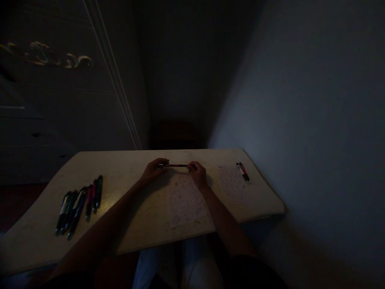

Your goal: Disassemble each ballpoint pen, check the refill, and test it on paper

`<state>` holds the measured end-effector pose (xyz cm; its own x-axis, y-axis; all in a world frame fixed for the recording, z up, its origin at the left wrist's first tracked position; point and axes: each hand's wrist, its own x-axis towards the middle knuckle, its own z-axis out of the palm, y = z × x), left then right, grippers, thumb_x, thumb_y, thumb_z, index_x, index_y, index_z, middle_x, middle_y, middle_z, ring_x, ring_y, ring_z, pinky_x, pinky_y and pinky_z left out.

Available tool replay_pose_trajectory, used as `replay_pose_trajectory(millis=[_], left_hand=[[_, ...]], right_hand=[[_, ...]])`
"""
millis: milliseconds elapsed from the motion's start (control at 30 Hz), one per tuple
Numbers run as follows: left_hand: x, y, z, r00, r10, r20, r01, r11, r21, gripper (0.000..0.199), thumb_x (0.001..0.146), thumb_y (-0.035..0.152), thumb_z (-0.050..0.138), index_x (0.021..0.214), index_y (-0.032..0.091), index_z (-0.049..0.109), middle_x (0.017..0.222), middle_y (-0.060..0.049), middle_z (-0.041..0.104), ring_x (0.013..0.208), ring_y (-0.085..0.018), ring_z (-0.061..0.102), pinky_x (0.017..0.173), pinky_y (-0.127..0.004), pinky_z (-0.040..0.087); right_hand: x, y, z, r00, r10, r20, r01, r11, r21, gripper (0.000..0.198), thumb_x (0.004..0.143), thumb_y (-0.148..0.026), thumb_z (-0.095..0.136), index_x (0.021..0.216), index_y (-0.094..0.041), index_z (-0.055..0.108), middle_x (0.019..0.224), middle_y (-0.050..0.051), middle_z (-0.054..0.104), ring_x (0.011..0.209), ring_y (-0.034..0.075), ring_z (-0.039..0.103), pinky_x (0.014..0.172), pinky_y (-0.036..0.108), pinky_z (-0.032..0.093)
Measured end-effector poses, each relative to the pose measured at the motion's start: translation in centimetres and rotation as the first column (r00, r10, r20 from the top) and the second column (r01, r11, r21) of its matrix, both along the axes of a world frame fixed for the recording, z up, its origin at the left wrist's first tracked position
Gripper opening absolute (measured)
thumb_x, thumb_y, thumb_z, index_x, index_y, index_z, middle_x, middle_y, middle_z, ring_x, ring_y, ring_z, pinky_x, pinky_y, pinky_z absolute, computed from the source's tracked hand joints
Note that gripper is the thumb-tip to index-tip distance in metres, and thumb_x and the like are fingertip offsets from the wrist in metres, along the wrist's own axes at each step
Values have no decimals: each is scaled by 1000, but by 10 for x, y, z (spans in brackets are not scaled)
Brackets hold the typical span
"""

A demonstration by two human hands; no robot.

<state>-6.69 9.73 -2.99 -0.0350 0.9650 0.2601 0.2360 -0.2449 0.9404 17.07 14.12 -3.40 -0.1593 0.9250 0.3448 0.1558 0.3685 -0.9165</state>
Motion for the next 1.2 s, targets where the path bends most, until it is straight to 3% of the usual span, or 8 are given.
replay_pose_trajectory(millis=[100,167,333,567,700,767,967,1200], left_hand=[[2,0,-1,997,67,29,-68,997,32,63,62,50,82,116,20,66,117,-12,68,107,-29,64,84,-37,53],[4,-1,1,992,120,26,-120,993,5,59,68,54,78,114,19,67,116,-13,69,102,-28,65,81,-36,53],[3,-3,7,998,65,-21,-67,995,-69,50,81,65,58,87,18,74,83,-9,73,82,-25,66,79,-37,51],[1,-3,9,998,63,-3,-63,998,23,36,69,52,75,89,21,74,97,-9,73,88,-25,66,79,-36,51],[4,-4,8,990,134,36,-135,990,37,50,68,50,78,107,20,69,111,-11,70,97,-25,65,80,-33,51],[5,-4,8,987,157,21,-157,988,13,50,73,55,72,107,19,69,107,-11,71,94,-25,65,78,-33,51],[4,-5,12,994,62,-87,-66,997,-39,49,82,65,57,77,19,72,74,-7,70,73,-23,65,73,-34,50],[3,-3,13,997,70,11,-70,997,-43,45,71,62,71,85,19,77,89,-11,77,87,-30,70,85,-41,53]], right_hand=[[0,0,-1,1000,-14,5,13,1000,7,26,79,-46,65,81,-20,62,66,-1,59,59,14,56,59,27,47],[0,0,-2,1000,-27,8,27,1000,6,28,79,-47,65,81,-20,62,66,-1,59,59,15,56,57,26,47],[1,1,-2,999,-44,5,44,999,32,28,80,-48,65,82,-21,61,70,0,61,60,15,57,60,27,49],[2,2,-5,1000,-23,14,22,999,48,25,81,-44,65,82,-20,61,67,-2,59,60,15,57,61,27,46],[2,3,-6,1000,-31,1,31,998,58,23,82,-43,64,82,-20,61,68,-2,59,59,14,56,61,26,46],[2,2,-5,999,-48,-1,48,997,53,24,82,-44,63,82,-20,61,71,-1,61,59,14,56,61,26,46],[3,1,-2,998,-54,9,54,998,40,26,80,-46,63,81,-21,59,71,-1,60,60,15,57,61,27,48],[4,-1,2,996,-41,74,36,997,64,21,80,-42,61,80,-21,60,65,-2,58,59,16,56,62,28,47]])
